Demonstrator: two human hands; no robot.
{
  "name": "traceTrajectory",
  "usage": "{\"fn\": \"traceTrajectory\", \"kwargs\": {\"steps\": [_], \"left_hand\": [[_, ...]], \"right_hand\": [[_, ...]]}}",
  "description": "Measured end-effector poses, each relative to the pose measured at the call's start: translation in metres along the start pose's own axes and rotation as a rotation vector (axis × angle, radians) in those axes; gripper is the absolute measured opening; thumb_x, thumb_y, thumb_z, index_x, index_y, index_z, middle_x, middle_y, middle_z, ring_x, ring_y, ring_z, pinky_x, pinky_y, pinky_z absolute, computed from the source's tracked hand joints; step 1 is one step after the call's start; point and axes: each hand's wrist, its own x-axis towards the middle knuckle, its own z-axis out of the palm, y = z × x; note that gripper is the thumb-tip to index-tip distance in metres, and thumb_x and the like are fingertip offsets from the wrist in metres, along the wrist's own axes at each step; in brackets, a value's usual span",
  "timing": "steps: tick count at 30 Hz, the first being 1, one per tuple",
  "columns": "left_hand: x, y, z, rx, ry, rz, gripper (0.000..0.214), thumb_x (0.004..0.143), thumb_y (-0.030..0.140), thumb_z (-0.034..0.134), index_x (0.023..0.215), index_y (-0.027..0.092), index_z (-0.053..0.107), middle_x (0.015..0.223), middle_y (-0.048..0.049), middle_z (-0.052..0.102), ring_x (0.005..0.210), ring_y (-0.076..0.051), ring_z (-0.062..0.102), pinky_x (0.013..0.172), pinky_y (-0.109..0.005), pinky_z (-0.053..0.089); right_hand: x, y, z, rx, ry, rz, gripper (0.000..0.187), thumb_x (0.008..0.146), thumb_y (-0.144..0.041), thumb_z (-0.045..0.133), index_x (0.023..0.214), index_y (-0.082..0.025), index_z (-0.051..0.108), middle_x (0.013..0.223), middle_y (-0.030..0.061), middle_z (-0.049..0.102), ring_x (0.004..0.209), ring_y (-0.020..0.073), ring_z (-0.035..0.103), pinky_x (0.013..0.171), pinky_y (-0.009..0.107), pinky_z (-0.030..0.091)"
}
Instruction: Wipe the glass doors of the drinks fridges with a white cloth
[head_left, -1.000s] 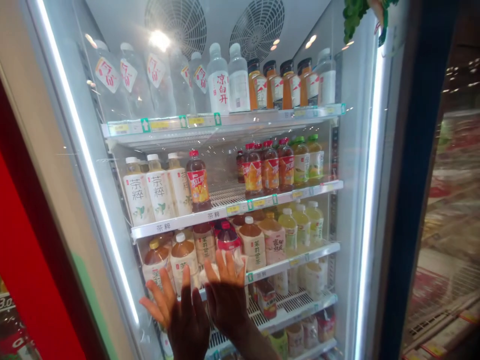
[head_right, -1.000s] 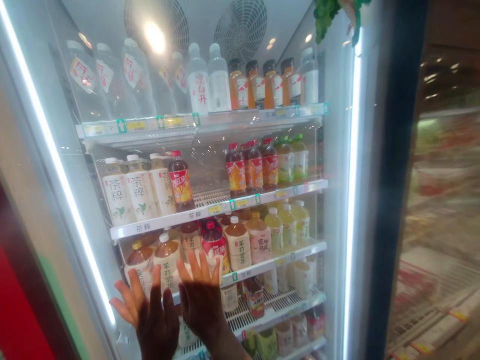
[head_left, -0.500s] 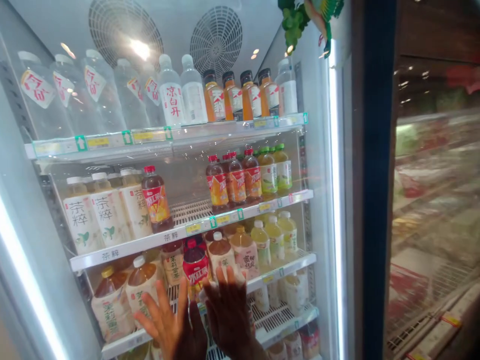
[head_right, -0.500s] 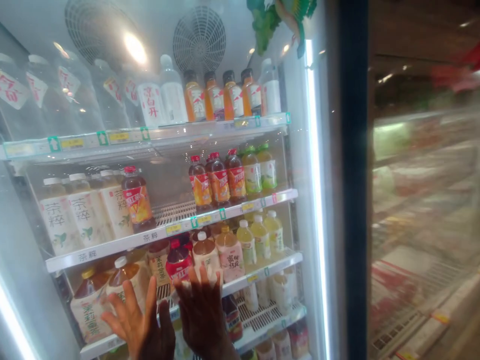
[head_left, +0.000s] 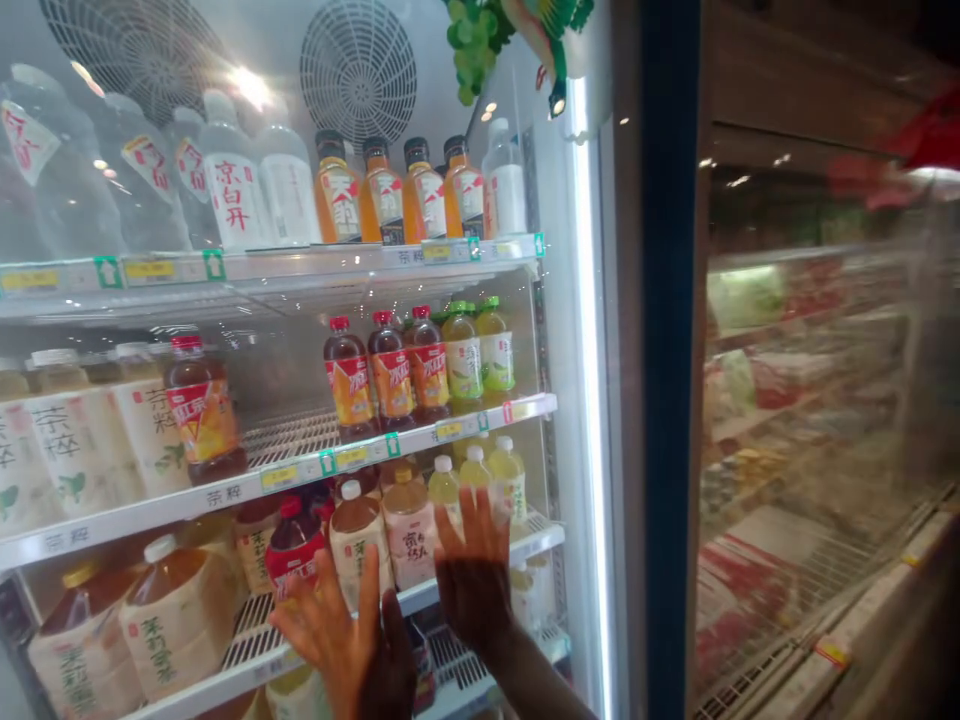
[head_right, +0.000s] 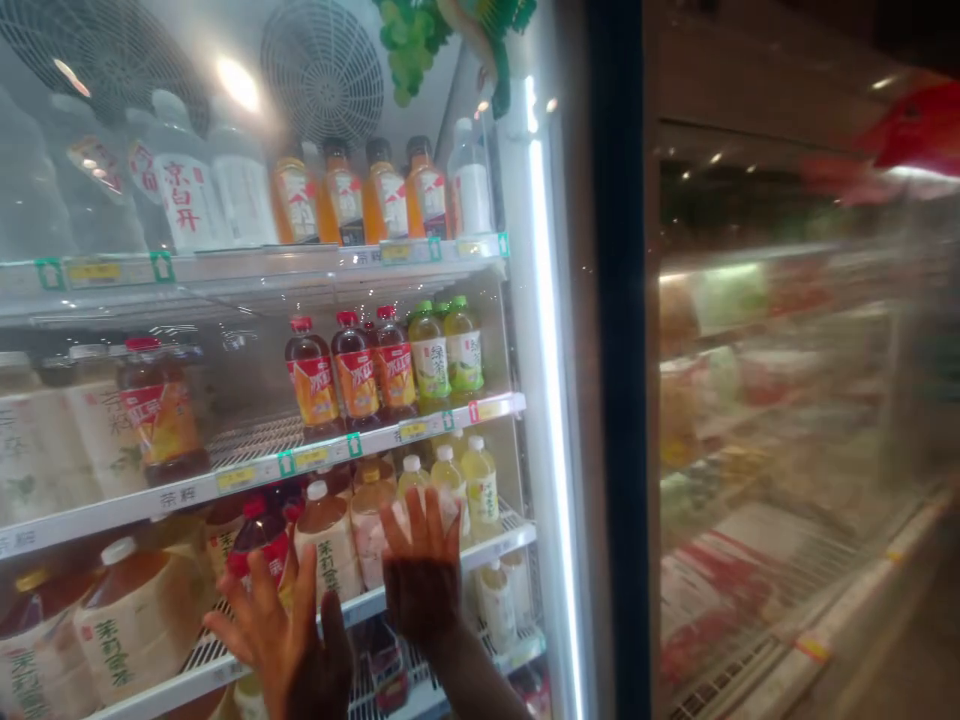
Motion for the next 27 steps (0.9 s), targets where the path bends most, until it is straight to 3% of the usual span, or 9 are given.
{"fn": "traceTrajectory", "kwargs": {"steps": [3, 9, 13, 16, 21, 27], "left_hand": [[0.001, 0.028, 0.010, -0.011, 0.002, -0.018, 0.089, 0.087, 0.010, 0.061, 0.160, 0.036, 0.017, 0.170, -0.0150, 0.010, 0.155, -0.048, 0.007, 0.114, -0.086, 0.011], [-0.002, 0.057, 0.026, -0.018, -0.032, 0.004, 0.091, 0.086, 0.011, 0.063, 0.160, 0.037, 0.016, 0.171, -0.0140, 0.008, 0.156, -0.047, 0.006, 0.114, -0.085, 0.010], [0.004, 0.069, 0.030, -0.037, -0.027, -0.002, 0.091, 0.087, 0.010, 0.063, 0.160, 0.037, 0.016, 0.171, -0.0136, 0.007, 0.156, -0.046, 0.003, 0.113, -0.086, 0.010], [0.008, 0.077, 0.033, -0.062, -0.037, 0.000, 0.090, 0.087, 0.009, 0.061, 0.160, 0.037, 0.017, 0.171, -0.0125, 0.007, 0.156, -0.045, 0.000, 0.115, -0.085, 0.007], [0.009, 0.080, 0.035, -0.118, -0.028, 0.005, 0.089, 0.087, 0.009, 0.061, 0.159, 0.040, 0.019, 0.171, -0.0091, 0.007, 0.157, -0.040, -0.001, 0.118, -0.081, 0.001], [0.002, 0.075, 0.032, -0.109, -0.055, 0.045, 0.090, 0.086, 0.011, 0.062, 0.160, 0.037, 0.018, 0.170, -0.0121, 0.009, 0.156, -0.043, 0.003, 0.118, -0.081, 0.005]], "right_hand": [[0.022, 0.024, -0.006, -0.012, 0.023, 0.050, 0.076, 0.096, -0.013, 0.046, 0.164, -0.025, 0.015, 0.170, 0.0120, 0.016, 0.157, 0.0369, 0.016, 0.121, 0.069, 0.024], [-0.017, 0.057, -0.011, 0.013, 0.009, -0.007, 0.072, 0.096, -0.012, 0.046, 0.163, -0.023, 0.021, 0.170, 0.0119, 0.017, 0.157, 0.0355, 0.018, 0.121, 0.068, 0.026], [0.002, 0.084, -0.014, -0.004, 0.050, 0.061, 0.071, 0.098, -0.012, 0.042, 0.163, -0.026, 0.017, 0.171, 0.0100, 0.012, 0.157, 0.0346, 0.015, 0.121, 0.070, 0.023], [0.010, 0.096, -0.016, -0.011, 0.090, 0.126, 0.069, 0.100, -0.012, 0.038, 0.163, -0.027, 0.015, 0.172, 0.0089, 0.011, 0.158, 0.0340, 0.013, 0.121, 0.069, 0.024], [-0.023, 0.109, -0.017, -0.008, 0.053, 0.130, 0.067, 0.101, -0.013, 0.038, 0.163, -0.023, 0.017, 0.171, 0.0114, 0.013, 0.158, 0.0331, 0.013, 0.120, 0.068, 0.028], [0.025, 0.135, -0.023, 0.035, 0.107, 0.259, 0.064, 0.105, -0.019, 0.031, 0.164, -0.028, 0.008, 0.173, 0.0081, 0.006, 0.159, 0.0314, 0.007, 0.123, 0.070, 0.014]]}}
